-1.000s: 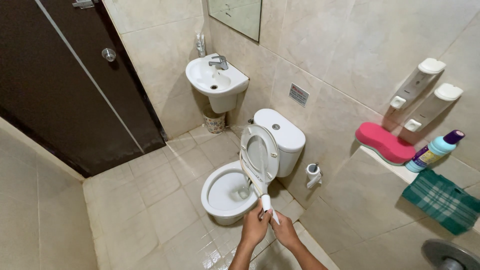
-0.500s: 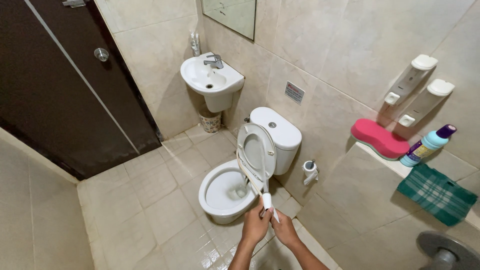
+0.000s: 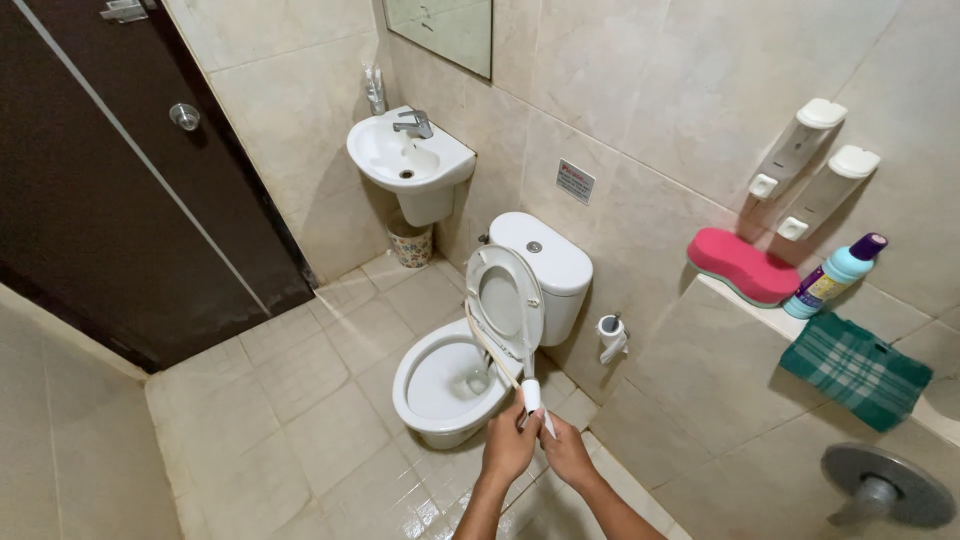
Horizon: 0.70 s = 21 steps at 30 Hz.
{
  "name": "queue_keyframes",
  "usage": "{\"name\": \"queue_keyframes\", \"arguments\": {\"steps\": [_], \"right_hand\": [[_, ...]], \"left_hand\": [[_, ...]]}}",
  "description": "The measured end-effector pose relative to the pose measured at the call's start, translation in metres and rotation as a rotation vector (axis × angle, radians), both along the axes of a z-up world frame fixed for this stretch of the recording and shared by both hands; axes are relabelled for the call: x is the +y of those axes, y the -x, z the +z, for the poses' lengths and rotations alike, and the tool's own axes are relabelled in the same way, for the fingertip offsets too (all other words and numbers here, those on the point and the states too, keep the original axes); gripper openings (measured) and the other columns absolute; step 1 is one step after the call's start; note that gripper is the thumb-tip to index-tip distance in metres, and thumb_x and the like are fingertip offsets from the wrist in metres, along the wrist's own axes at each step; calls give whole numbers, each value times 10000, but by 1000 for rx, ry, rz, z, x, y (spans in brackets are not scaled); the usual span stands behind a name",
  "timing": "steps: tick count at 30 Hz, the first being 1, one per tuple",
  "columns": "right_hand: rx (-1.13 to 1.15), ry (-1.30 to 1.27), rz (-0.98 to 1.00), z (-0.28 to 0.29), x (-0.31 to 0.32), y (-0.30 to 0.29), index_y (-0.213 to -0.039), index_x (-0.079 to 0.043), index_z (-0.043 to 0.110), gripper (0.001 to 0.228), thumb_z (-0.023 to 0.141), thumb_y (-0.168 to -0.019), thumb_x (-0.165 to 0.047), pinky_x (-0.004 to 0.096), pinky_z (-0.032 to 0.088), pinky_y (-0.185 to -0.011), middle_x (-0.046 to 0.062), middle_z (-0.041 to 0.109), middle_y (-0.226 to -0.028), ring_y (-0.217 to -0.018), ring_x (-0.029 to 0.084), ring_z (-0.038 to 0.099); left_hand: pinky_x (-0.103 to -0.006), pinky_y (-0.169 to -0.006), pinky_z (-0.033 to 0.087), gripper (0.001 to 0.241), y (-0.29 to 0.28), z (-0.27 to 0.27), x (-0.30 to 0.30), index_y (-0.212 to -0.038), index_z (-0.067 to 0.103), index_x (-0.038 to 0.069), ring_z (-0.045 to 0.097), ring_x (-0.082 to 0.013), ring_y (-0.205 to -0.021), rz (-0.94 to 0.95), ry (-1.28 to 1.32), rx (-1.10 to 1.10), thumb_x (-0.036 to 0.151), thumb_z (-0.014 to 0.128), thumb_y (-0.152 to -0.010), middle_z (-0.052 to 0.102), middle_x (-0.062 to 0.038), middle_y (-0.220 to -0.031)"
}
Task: The person uses a handheld bidet sprayer to clean the inside of a toilet bowl. They direct the water stream around the bowl and then rinse the sprayer nozzle under the sink faucet.
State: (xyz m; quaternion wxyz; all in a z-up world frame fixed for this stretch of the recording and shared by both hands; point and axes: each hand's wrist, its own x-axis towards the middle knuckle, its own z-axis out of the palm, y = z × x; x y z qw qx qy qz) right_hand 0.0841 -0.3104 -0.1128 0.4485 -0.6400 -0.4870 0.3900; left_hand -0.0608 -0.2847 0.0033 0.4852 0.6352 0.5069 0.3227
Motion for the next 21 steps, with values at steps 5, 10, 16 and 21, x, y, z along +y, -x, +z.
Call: {"name": "queue_keyframes", "arguments": {"steps": [5, 10, 16, 21], "right_hand": [[32, 43, -12, -9, 2, -8, -1088, -48, 678, 264, 523, -1038, -256, 306, 432, -588, -13, 555, -702, -638, 97, 474], [56, -1, 22, -12, 1, -26, -1051, -23, 680, 295, 524, -1053, -273, 303, 416, -576, -25, 544, -704, -637, 91, 456], [15, 81, 47, -9, 4, -54, -1097, -60, 681, 286, 497, -1024, -266, 314, 443, -572, -5, 568, -663, -611, 105, 494], [-4, 35, 128, -13, 5, -86, -1079, -42, 688, 305, 496, -1037, -276, 310, 452, -580, -5, 557, -675, -618, 100, 488]], "left_hand": [[-381, -828, 576, 567, -8, 7, -2, -1424, 554, 73, 779, -322, -916, 2, 15, 45, 327, 664, -929, 758, -225, -995], [-382, -839, 571, 581, -27, -5, -2, -1424, 550, 57, 777, -307, -943, 30, 15, 22, 336, 670, -930, 762, -214, -1027], [-383, -825, 566, 596, -56, -6, -5, -1428, 551, 57, 763, -330, -929, 83, 2, 72, 342, 681, -921, 763, -217, -1022], [-376, -799, 575, 581, -84, 3, -12, -1435, 537, 67, 784, -311, -883, 115, 38, 77, 333, 672, -936, 765, -219, -979]]}}
